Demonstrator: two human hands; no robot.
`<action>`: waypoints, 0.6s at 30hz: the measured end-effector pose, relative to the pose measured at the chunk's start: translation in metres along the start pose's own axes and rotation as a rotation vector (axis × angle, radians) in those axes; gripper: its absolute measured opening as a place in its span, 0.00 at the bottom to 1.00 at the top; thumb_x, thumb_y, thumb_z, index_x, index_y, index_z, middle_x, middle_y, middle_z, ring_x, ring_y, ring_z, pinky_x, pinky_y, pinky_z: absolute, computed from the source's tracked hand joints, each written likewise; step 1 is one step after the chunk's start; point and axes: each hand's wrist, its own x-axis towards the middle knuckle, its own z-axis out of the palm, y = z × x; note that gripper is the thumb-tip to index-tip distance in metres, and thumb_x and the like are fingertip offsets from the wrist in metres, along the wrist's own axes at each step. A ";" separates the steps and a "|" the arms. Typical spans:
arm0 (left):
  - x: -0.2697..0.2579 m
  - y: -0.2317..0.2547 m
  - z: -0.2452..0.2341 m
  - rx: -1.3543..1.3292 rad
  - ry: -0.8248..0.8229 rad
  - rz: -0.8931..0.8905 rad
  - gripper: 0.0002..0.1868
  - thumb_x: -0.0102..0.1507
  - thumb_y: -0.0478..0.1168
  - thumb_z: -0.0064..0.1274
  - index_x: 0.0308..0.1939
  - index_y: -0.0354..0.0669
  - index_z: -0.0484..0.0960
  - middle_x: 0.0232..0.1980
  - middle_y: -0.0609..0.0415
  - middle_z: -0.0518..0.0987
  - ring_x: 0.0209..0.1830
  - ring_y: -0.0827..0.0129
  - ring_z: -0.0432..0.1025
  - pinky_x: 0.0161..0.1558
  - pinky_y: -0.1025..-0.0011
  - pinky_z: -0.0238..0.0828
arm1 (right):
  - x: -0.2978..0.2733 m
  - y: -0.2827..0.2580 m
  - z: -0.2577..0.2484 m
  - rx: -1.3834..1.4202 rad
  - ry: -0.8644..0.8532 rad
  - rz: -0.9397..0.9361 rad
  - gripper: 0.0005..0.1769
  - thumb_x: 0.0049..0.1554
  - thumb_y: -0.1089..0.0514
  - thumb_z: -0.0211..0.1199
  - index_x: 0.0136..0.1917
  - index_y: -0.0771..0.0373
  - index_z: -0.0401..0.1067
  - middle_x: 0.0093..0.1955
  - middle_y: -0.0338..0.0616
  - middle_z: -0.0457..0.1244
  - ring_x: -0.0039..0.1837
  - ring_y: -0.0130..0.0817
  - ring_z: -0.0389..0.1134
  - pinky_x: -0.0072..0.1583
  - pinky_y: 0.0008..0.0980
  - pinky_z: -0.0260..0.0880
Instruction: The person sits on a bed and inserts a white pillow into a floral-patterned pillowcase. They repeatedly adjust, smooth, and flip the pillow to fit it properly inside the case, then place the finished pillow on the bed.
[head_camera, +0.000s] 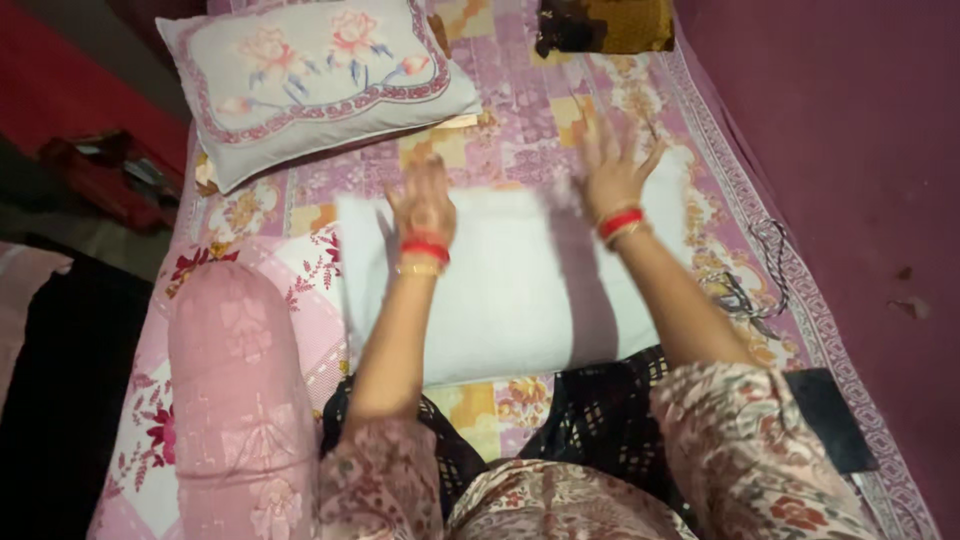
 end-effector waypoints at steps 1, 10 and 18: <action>-0.017 0.003 0.008 -0.154 -0.281 -0.020 0.44 0.60 0.44 0.59 0.77 0.49 0.56 0.79 0.58 0.58 0.79 0.51 0.48 0.68 0.28 0.43 | -0.022 -0.016 0.015 -0.060 -0.135 0.006 0.52 0.55 0.30 0.57 0.85 0.46 0.43 0.88 0.44 0.30 0.85 0.62 0.23 0.67 0.86 0.18; -0.164 0.018 -0.001 -0.324 -0.984 -0.226 0.72 0.51 0.66 0.67 0.82 0.54 0.30 0.86 0.66 0.27 0.84 0.49 0.17 0.68 0.18 0.25 | -0.210 -0.071 0.050 0.123 -0.393 -0.116 0.45 0.61 0.30 0.46 0.83 0.50 0.41 0.86 0.45 0.32 0.85 0.58 0.27 0.69 0.86 0.23; -0.192 0.039 0.002 -0.260 -0.877 -0.272 0.67 0.55 0.68 0.62 0.82 0.50 0.32 0.85 0.57 0.25 0.84 0.50 0.18 0.66 0.18 0.20 | -0.194 -0.092 0.032 0.282 0.017 -0.166 0.44 0.61 0.33 0.47 0.83 0.51 0.45 0.87 0.52 0.36 0.86 0.55 0.32 0.73 0.77 0.26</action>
